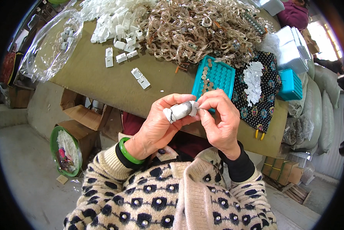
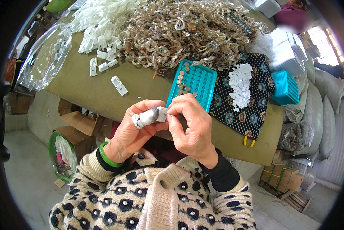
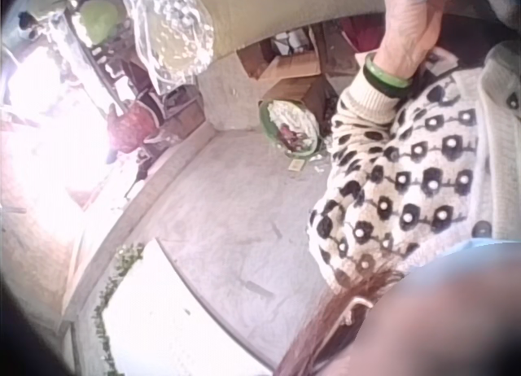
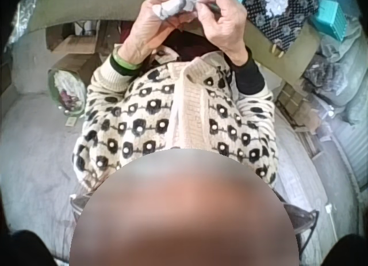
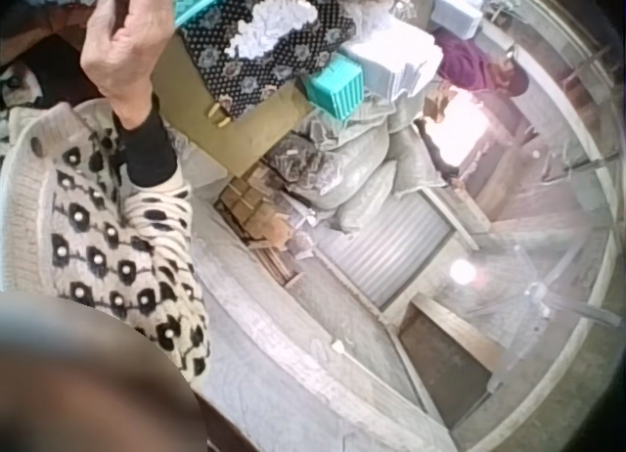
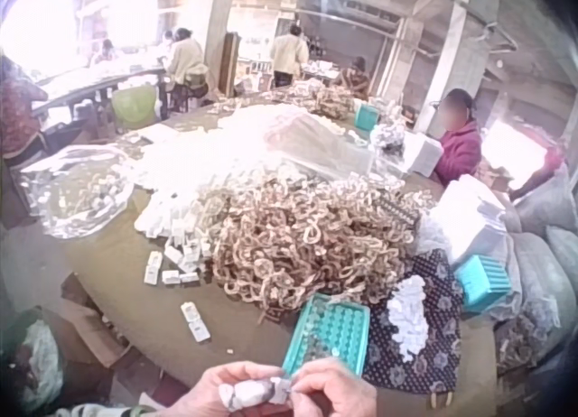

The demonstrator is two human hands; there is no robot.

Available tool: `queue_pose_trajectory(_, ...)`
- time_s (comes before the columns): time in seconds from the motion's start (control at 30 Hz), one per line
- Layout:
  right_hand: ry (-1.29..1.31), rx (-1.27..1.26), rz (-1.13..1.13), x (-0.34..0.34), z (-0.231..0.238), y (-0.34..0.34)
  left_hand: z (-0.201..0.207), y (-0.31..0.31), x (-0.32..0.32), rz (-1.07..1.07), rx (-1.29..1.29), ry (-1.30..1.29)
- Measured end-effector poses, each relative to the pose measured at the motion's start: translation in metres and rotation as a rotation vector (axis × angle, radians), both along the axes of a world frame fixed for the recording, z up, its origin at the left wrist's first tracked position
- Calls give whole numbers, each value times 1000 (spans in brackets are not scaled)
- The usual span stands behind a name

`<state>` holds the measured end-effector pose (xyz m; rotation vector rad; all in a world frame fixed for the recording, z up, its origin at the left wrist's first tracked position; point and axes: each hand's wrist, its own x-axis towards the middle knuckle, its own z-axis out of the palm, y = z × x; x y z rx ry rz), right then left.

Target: The person repeatedly picks small metal pins from a blue tray and inserts them into white plastic housings, then places the assembled units on the table. The hands work continuously with the components, occasionally reaching for more pins or housings from the surrounding piles.

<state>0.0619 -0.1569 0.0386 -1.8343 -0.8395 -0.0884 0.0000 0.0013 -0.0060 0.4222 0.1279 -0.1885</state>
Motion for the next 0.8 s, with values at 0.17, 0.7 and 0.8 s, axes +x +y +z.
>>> queue_pose_trajectory(0.17,-174,-199,30,-3,11,1,-5,-3,-6,35,40,-35)
queue_pose_trajectory(0.7,-80,-141,191,-14,24,49,78,189,18,848,1359,-505)
queue_pose_trajectory(0.8,-103,-169,200,-12,14,57,101,268,52,926,2306,-519)
